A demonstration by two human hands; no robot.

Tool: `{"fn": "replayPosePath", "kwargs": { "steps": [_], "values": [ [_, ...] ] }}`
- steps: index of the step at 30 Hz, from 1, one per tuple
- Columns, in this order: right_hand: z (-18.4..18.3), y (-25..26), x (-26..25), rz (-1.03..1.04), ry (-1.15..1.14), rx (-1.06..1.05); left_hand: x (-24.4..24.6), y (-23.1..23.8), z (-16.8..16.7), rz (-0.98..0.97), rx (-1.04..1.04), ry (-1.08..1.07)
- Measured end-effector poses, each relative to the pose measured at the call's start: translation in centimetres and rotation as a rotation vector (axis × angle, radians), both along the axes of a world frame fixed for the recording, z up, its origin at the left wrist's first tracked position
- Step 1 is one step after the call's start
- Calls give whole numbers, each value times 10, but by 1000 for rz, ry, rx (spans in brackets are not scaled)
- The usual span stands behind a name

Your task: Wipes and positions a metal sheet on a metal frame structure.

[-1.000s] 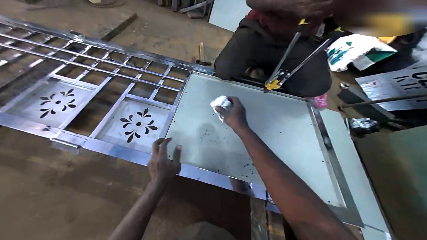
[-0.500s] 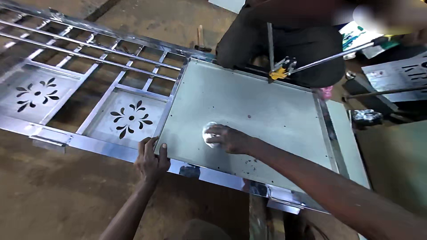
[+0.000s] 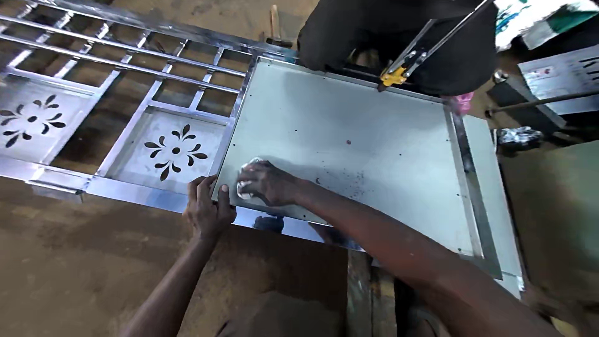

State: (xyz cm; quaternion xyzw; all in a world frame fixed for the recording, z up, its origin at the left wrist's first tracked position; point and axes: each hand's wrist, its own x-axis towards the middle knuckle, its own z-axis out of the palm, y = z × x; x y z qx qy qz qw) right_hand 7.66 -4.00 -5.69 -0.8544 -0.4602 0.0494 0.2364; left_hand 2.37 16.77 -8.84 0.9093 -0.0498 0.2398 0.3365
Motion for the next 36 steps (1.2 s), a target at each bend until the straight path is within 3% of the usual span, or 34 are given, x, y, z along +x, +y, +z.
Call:
{"fn": "replayPosePath", "kwargs": {
  "steps": [6, 11, 14, 16, 20, 24, 30, 34, 36],
  "values": [
    [9, -105, -75, 96, 22, -49, 1, 2, -9, 9, 7, -45],
    [40, -160, -72, 9, 72, -113, -1, -2, 1, 4, -4, 38],
    [57, -165, -65, -280, 46, 33, 0, 1, -1, -20, -7, 69],
    [55, -154, -77, -357, 32, -6, 1, 0, -4, -3, 2, 40],
    [20, -129, -113, -188, -17, -123, 3, 0, -1, 3, 9, 47],
    [4, -157, -95, -149, -133, -41, 3, -1, -2, 19, 28, 47],
    [39, -175, -56, -456, -100, 25, 5, 2, -4, 5, 31, 39],
    [63, -157, -108, -607, -42, -27, 1, 0, 0, -11, 25, 75],
    [64, -161, -135, -642, 138, -74, 1, -1, 1, -5, 24, 86]
  ]
}}
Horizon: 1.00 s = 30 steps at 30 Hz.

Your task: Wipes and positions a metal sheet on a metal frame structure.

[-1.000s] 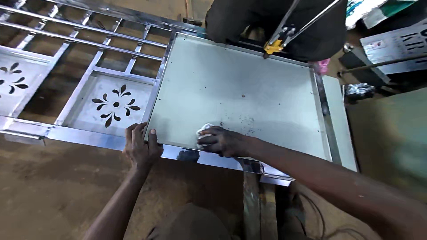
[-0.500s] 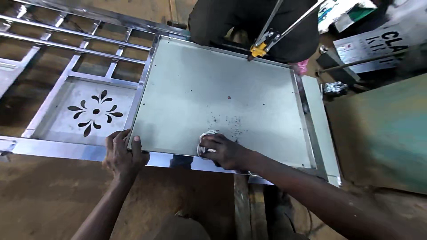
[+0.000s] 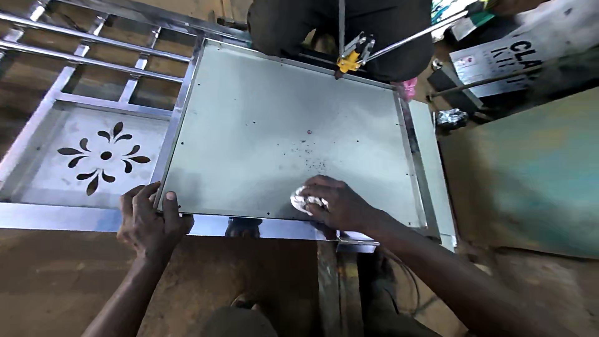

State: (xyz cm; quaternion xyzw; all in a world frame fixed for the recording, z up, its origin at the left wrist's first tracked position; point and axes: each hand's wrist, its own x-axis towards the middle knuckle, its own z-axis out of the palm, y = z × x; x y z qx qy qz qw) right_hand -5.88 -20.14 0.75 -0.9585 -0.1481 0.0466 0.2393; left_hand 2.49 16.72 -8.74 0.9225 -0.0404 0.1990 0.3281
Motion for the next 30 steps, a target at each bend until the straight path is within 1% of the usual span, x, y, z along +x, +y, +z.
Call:
{"fn": "replayPosePath", "kwargs": {
  "steps": [2, 4, 8, 10, 12, 15, 17, 19, 22, 24, 27, 29, 30],
  "values": [
    [0, -2, -20, -31, 156, 11, -1, 0, 0, 10, 6, -10],
    [-8, 1, -29, -11, 214, -19, 0, 0, -1, 21, 9, -17],
    [-29, 19, -16, 89, 80, -43, -1, 1, 1, -3, 1, 25],
    [-40, 18, -6, 114, -1, -39, 0, 2, 0, 2, 5, 20],
    [-44, 11, 1, 76, -92, -15, 0, 3, -1, 4, 9, 11],
    [-33, 5, 0, -44, -239, 41, 1, 1, 0, 2, 1, 7],
    [-30, 17, -12, -64, -190, 76, -1, 0, -1, 9, 5, 3],
    [-39, 29, -18, -26, -109, 92, 0, 0, 1, 13, 10, -2],
    [-45, 28, -3, 17, -63, 54, -1, 1, -1, 7, 10, -21],
    [-39, 25, 5, 12, -70, 12, 0, 2, -2, 1, 11, -29],
    [-23, 22, 3, -50, -154, -17, 1, 2, -3, -2, 13, -36],
    [-22, 23, -7, -15, -83, -24, -2, 1, -4, 11, 4, -35],
    [-27, 23, -11, 26, -41, -25, -1, 1, -3, 14, 1, -37]
  ]
}}
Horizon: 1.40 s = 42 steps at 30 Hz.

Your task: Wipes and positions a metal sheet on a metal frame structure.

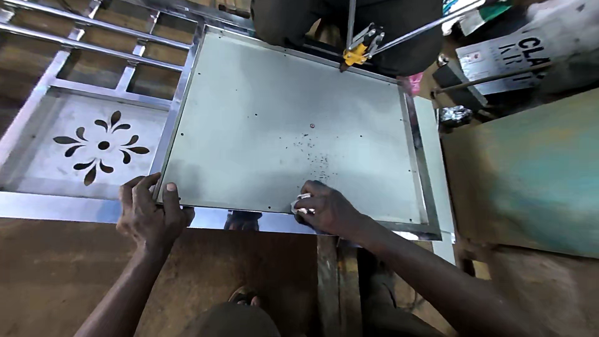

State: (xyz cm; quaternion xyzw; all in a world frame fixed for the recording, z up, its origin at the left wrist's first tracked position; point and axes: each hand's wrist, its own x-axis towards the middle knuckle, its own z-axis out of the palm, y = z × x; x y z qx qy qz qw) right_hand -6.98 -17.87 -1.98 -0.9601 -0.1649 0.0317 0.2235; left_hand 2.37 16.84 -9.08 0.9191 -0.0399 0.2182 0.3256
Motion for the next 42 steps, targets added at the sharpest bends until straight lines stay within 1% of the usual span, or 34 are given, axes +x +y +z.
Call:
{"fn": "replayPosePath", "kwargs": {
  "steps": [4, 7, 10, 12, 13, 14, 16, 17, 18, 19, 21, 23, 25, 27, 29, 31, 33, 35, 37, 39, 42],
  "values": [
    [-13, 2, 14, 156, 74, 9, 0, -2, 2, 3, -2, 27],
    [-15, 7, 32, 118, 70, 4, 1, -3, 5, -17, 3, 52],
    [-15, -16, 48, 11, -113, 20, 0, 0, 6, -21, 14, 71],
    [-4, -38, 52, -44, -236, 133, 3, -1, 7, -26, 4, 66],
    [4, -46, 45, -62, -246, 149, 2, -2, 6, -23, -5, 69],
    [11, -49, 31, -81, -205, 128, 0, -2, 6, -20, -10, 79],
    [15, -49, -3, -96, -20, 50, 0, -2, 6, -9, -4, 86],
    [8, -49, -16, -83, 61, 37, 1, -3, 7, -4, -4, 87],
    [-1, -51, -24, -62, 79, 43, 1, -4, 7, -2, -3, 82],
    [-12, -52, -25, -41, 28, 53, 1, -4, 7, 0, 0, 78],
    [-27, -54, -5, -15, -123, 78, 1, -3, 4, -1, 4, 65],
    [-34, -57, 31, -31, -217, 99, 2, -2, 3, -4, 4, 58],
    [-29, -63, 64, -83, -224, 132, 1, -1, 4, -9, 4, 66],
    [-16, -70, 76, -134, -228, 206, 2, 0, 6, -16, 5, 74],
    [9, -80, 62, -142, -231, 212, 2, -1, 8, -11, -3, 85],
    [26, -96, 28, -130, -192, 107, 0, -1, 5, -8, -7, 88],
    [23, -114, -7, -134, -99, 16, 2, -1, 3, -6, -10, 75],
    [-1, -125, -26, -114, -84, -7, 2, -2, 2, -2, -17, 64],
    [-20, -120, -13, -99, -163, 1, 1, -4, 6, -11, -17, 76],
    [-29, -107, 24, -121, -230, 12, 0, -3, 7, -15, -10, 91],
    [-31, -94, 79, -169, -293, 65, 1, -2, 7, -8, 3, 94]
  ]
}}
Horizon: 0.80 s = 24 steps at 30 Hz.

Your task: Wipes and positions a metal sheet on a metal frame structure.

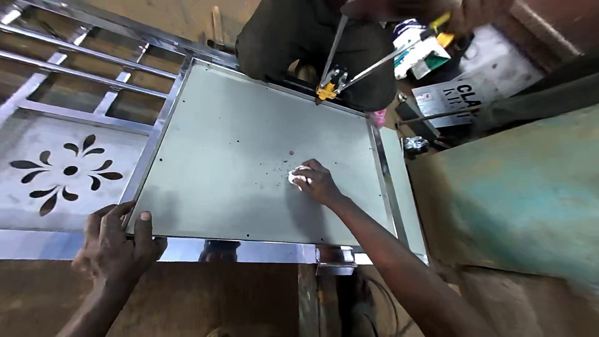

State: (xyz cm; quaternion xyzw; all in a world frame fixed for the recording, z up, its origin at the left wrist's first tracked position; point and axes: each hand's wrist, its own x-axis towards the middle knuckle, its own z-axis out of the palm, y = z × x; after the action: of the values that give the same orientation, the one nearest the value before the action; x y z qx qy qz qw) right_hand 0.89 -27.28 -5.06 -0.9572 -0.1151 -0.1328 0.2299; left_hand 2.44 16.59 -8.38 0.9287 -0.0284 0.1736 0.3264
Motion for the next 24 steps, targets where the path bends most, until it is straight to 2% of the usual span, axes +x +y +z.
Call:
{"fn": "replayPosePath", "kwargs": {
  "steps": [2, 4, 7, 9, 10, 12, 14, 17, 19, 21, 24],
  "values": [
    [12, 3, 12, -43, -11, 91, 0, 1, -2, 7, 8, -19],
    [36, -2, 0, -164, 12, 177, 2, 1, -4, 11, 9, -61],
    [57, -32, -20, -575, 83, 221, 1, -2, -5, 20, -9, -47],
    [51, -49, -12, -860, 205, 167, 0, -3, -4, 22, -6, -40],
    [45, -50, -4, -929, 290, 116, 1, -3, -4, 20, -8, -51],
    [33, -29, 14, -950, 417, 3, 3, -2, -5, 18, -3, -71],
    [28, 9, 18, -822, 425, -44, 4, -1, -7, 19, 9, -73],
    [37, 37, 12, -618, 419, 45, 3, 1, -9, 11, 24, -81],
    [53, 20, 16, -614, 409, 166, 6, 1, -11, 21, 26, -94],
    [60, -22, 37, -710, 341, 221, 4, -2, -13, 33, 21, -90],
    [53, -90, 88, -805, 296, 168, 3, 1, -14, 12, 39, -70]
  ]
}}
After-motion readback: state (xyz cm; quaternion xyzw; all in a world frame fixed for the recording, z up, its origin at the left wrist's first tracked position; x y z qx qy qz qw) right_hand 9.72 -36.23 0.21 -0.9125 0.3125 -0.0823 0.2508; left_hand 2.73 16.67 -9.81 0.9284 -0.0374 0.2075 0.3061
